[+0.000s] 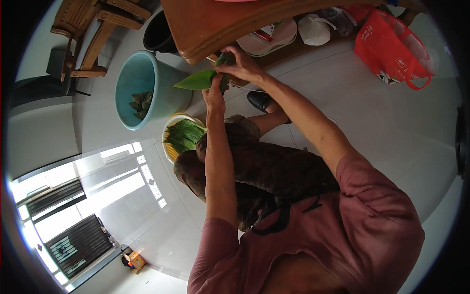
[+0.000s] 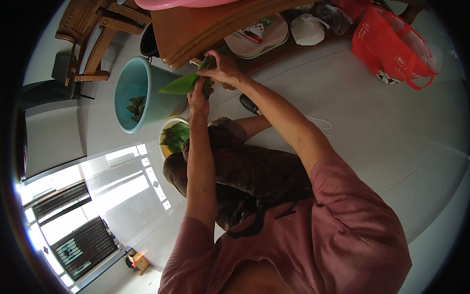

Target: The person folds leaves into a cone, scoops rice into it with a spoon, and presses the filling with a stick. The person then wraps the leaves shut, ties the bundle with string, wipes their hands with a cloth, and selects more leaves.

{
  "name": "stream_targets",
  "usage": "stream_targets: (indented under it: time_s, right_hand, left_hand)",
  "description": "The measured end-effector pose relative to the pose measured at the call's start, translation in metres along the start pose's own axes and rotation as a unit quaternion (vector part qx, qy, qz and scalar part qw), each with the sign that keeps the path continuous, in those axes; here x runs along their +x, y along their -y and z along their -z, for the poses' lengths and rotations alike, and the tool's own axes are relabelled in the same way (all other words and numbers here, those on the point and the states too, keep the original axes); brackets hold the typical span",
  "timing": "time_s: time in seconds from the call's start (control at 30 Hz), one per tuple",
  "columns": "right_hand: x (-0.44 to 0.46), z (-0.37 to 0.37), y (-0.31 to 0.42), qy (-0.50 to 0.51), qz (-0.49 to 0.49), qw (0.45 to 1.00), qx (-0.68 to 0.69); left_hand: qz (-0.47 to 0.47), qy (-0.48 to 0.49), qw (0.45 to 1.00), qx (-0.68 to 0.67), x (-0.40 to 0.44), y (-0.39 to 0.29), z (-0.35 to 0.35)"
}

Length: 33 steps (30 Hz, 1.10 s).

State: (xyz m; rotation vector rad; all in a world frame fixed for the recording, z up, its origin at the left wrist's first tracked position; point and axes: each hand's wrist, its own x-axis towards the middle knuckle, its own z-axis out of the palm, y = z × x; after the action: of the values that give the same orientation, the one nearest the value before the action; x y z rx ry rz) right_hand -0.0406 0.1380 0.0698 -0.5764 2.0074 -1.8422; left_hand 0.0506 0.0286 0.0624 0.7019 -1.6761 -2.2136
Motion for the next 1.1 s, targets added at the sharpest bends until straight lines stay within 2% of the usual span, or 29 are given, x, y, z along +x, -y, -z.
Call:
stream_targets:
  time_s: [0.1, 0.17, 0.3, 0.37, 0.5, 0.6, 0.7, 0.8, 0.83, 0.93, 1.03, 1.1]
  right_hand:
    - [0.010, 0.015, -0.024, 0.087, -0.013, 0.980, 0.179]
    - [0.006, 0.020, -0.034, 0.091, -0.057, 0.956, 0.274]
    - [-0.005, 0.019, -0.033, 0.120, -0.104, 0.899, 0.407]
    - [-0.006, 0.015, -0.039, 0.121, -0.080, 0.885, 0.443]
    - [-0.001, 0.011, -0.049, 0.146, -0.014, 0.885, 0.443]
    - [-0.006, 0.011, -0.050, 0.093, -0.048, 0.902, 0.418]
    - [-0.029, -0.003, -0.069, 0.139, -0.145, 0.906, 0.373]
    - [-0.062, -0.012, -0.044, 0.070, -0.105, 0.971, 0.202]
    - [-0.064, -0.015, -0.052, -0.005, -0.089, 0.994, 0.068]
    - [-0.092, -0.010, -0.037, -0.036, -0.028, 0.999, -0.020]
    - [-0.122, -0.001, -0.032, 0.004, 0.118, 0.981, -0.151]
    - [-0.134, 0.009, -0.033, 0.148, 0.136, 0.931, -0.305]
  left_hand:
    - [0.013, 0.025, 0.997, -0.075, 0.005, 0.004, 0.004]
    - [0.051, 0.037, 0.989, -0.136, 0.009, 0.007, 0.003]
    - [0.093, 0.075, 0.979, -0.166, 0.016, 0.014, 0.007]
    - [0.109, 0.122, 0.966, -0.201, 0.020, 0.022, 0.013]
    - [0.127, 0.108, 0.965, -0.202, 0.022, 0.019, 0.014]
    - [0.138, 0.099, 0.965, -0.200, 0.019, 0.018, 0.013]
    - [0.147, 0.141, 0.955, -0.214, 0.026, 0.023, 0.017]
    - [0.152, 0.148, 0.954, -0.209, 0.025, 0.024, 0.020]
    - [0.151, 0.140, 0.957, -0.204, 0.022, 0.021, 0.020]
    - [0.146, 0.102, 0.964, -0.196, 0.016, 0.017, 0.016]
    - [0.141, 0.102, 0.968, -0.181, 0.023, 0.027, 0.018]
    - [0.147, 0.103, 0.970, -0.162, 0.024, 0.030, 0.020]
